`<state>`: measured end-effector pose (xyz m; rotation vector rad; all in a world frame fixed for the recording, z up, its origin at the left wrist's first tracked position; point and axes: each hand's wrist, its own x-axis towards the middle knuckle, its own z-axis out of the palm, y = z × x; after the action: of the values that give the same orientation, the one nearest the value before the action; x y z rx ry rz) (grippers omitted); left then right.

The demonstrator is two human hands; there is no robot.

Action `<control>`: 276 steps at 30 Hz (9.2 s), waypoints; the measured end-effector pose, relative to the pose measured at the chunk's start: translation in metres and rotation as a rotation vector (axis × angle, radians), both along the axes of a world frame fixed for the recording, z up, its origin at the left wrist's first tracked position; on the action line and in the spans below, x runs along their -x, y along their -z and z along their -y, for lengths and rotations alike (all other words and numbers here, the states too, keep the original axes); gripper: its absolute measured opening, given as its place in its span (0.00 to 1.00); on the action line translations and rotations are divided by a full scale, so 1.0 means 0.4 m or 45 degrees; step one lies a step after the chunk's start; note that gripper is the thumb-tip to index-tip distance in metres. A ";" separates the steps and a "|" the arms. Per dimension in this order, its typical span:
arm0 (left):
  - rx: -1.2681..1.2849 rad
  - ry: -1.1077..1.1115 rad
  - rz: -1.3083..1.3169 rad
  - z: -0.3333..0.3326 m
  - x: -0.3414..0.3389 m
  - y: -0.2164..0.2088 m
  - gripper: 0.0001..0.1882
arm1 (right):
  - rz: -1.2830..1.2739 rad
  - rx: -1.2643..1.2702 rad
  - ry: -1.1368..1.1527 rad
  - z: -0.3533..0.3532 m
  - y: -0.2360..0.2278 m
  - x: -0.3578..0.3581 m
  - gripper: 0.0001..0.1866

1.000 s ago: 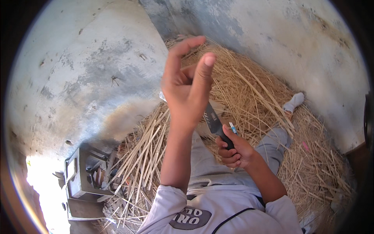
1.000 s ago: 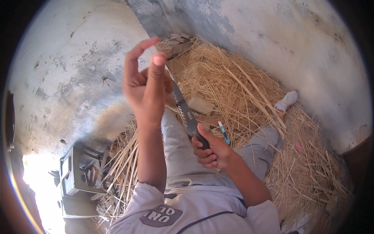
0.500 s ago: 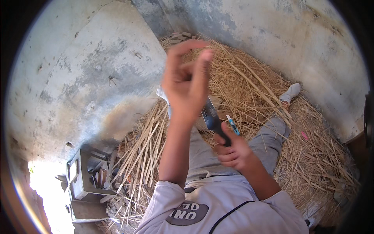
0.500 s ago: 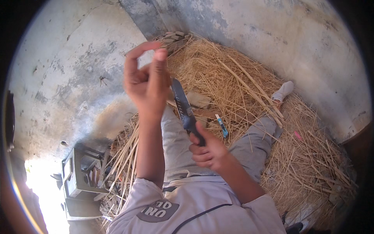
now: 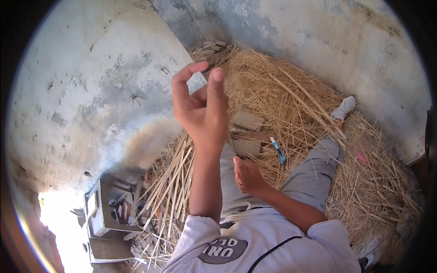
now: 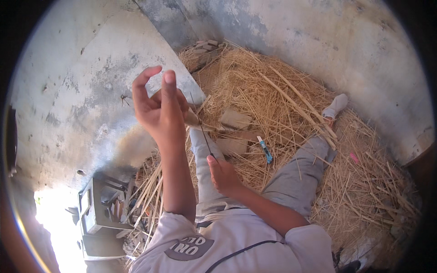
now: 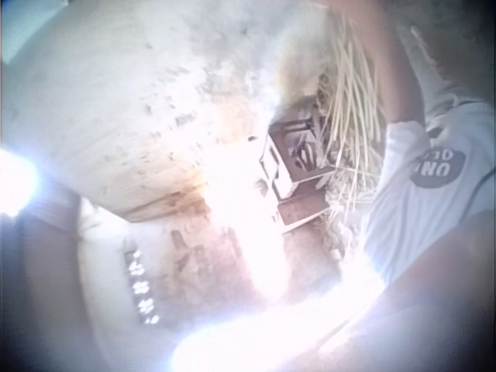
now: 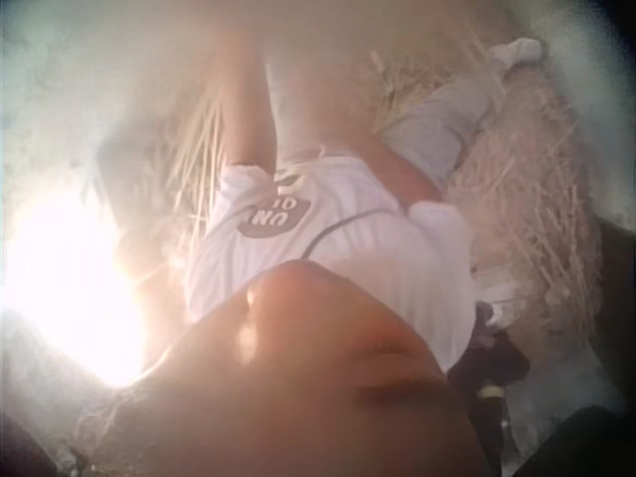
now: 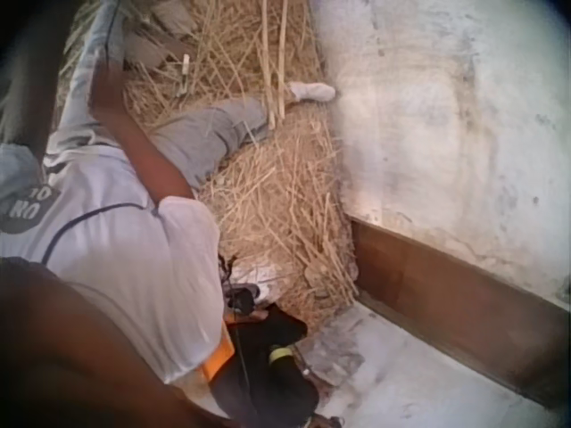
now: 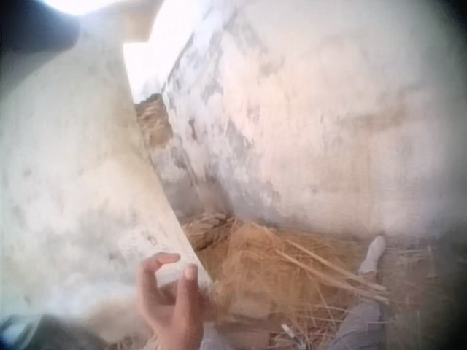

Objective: The person sits on a straw-covered floor and uses a knife to peel the outer layer off long, thin wooden sticks. They hold the stick with one hand and scrape the blade along its length to remove the bark, repeating the process on multiple sticks.

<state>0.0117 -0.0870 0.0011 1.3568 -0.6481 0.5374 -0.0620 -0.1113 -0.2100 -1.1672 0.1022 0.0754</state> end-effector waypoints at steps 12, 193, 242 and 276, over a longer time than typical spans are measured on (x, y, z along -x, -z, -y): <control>0.110 0.010 0.076 -0.084 -0.078 0.005 0.13 | 0.246 0.101 0.281 0.203 -0.256 0.090 0.27; 0.138 0.231 -0.149 -0.362 -0.280 -0.103 0.23 | 0.454 0.754 0.032 -0.050 0.143 -0.338 0.35; 0.055 0.367 -0.198 -0.346 -0.581 -0.199 0.20 | -0.854 0.014 0.036 0.114 0.635 -0.634 0.38; 0.120 0.349 -0.177 -0.483 -0.455 -0.284 0.20 | -0.986 -0.099 -0.379 0.302 0.498 -0.357 0.35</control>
<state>0.1935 0.1063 0.1149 1.1820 -0.6735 0.2475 0.0807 -0.2323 -0.4091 -1.0144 0.6013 0.7881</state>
